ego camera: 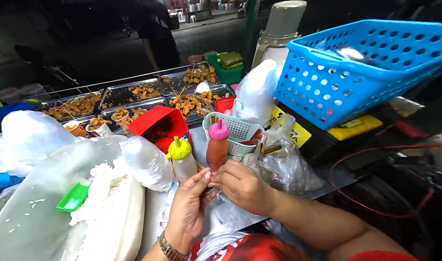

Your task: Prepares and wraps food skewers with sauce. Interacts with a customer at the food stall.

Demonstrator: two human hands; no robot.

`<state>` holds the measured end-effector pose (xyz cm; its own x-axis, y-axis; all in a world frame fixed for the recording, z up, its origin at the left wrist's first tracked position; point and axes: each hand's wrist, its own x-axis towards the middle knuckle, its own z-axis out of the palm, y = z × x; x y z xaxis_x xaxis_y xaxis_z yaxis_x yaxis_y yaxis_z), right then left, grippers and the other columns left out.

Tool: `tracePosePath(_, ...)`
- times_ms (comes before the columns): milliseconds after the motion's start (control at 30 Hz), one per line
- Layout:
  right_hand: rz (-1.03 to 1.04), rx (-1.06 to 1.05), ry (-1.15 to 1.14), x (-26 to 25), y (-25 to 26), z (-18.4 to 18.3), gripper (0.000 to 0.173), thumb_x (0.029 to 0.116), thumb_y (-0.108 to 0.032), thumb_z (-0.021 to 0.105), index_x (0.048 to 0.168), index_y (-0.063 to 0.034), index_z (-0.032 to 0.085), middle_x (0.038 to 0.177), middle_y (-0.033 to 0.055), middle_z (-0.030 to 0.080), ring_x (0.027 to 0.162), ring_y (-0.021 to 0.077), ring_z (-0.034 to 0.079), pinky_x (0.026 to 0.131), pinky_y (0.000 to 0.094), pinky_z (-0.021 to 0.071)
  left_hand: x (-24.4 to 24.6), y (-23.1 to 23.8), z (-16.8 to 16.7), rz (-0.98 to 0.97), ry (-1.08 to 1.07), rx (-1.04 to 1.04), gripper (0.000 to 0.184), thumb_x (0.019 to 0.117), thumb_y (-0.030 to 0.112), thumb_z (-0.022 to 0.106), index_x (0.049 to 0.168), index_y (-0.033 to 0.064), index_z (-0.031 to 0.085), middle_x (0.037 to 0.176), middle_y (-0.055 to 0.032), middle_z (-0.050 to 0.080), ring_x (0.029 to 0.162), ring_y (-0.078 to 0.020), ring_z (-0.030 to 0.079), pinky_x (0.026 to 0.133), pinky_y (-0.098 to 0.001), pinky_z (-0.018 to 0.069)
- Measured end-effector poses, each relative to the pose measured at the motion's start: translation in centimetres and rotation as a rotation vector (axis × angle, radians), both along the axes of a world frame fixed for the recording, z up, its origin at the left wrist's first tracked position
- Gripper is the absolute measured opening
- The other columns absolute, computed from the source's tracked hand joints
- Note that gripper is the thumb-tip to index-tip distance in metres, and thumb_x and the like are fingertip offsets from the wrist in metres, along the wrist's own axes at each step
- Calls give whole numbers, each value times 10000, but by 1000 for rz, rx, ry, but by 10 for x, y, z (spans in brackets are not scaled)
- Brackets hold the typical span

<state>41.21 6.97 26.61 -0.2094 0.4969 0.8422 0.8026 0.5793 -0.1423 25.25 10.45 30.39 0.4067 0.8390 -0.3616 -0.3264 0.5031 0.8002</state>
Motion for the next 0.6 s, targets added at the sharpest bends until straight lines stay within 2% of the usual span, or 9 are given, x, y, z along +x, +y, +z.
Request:
tracePosePath(67,-47,-27,-51,0,-6,3,174,1005,-156,618,939,-46,735,867,87,705,855,197,678,815,258,548,3,-3,-4,9,-40,-46,168,1017,16,570,1136,-4,686,885,-92,742,728,-129,718,662,-248,605)
tracePosePath(133,-67,-10,-55,-2,-7,1,167,986,-145,609,930,-43,727,868,92,712,846,204,681,803,269,548,4,-4,-6,20,-53,-54,153,998,-1,592,1117,2,689,876,-87,739,725,-126,712,665,-245,599)
tracePosePath(200,-65,-12,21,-4,-7,-3,155,964,-136,608,899,-37,709,861,104,708,848,203,680,806,261,548,4,-5,-8,51,-47,-15,140,970,-32,605,1078,7,684,837,-82,724,674,-93,676,599,-203,556)
tracePosePath(267,-59,-90,165,-3,-6,-5,144,949,-125,600,879,-24,676,872,122,690,855,179,668,800,230,542,1,-4,-10,54,-62,38,162,954,-69,591,1080,4,661,860,-97,723,671,-81,660,569,-178,522)
tracePosePath(333,-79,-169,303,2,-3,-5,153,930,-114,592,861,1,666,873,134,669,802,146,647,730,210,537,-4,-1,-10,-24,-77,80,191,954,-100,556,1093,2,637,881,-107,732,671,-85,667,579,-184,533)
tracePosePath(400,-82,-235,398,5,2,-7,166,929,-135,602,891,12,668,907,132,662,760,110,619,680,201,519,-9,1,-11,-180,-116,115,192,960,-89,518,1045,30,641,836,-80,712,639,-77,649,579,-194,539)
tracePosePath(500,60,-347,476,5,4,-6,185,963,-82,577,1045,4,719,1053,130,682,769,55,627,680,184,542,-12,0,-11,-293,-127,252,192,967,-67,496,962,51,647,756,-38,664,540,-33,571,505,-156,485)
tracePosePath(533,130,-424,486,4,3,-1,213,973,-41,539,1041,6,736,1069,127,697,776,45,639,690,180,547,-12,0,-9,-282,-94,314,199,961,-71,498,949,58,649,727,-18,656,513,-11,545,480,-138,461)
tracePosePath(600,270,-646,514,6,0,12,271,990,14,457,987,29,728,1012,101,707,681,9,617,612,158,531,-14,0,-5,-223,-26,398,190,941,-99,515,943,47,637,700,-15,663,484,6,519,448,-123,424)
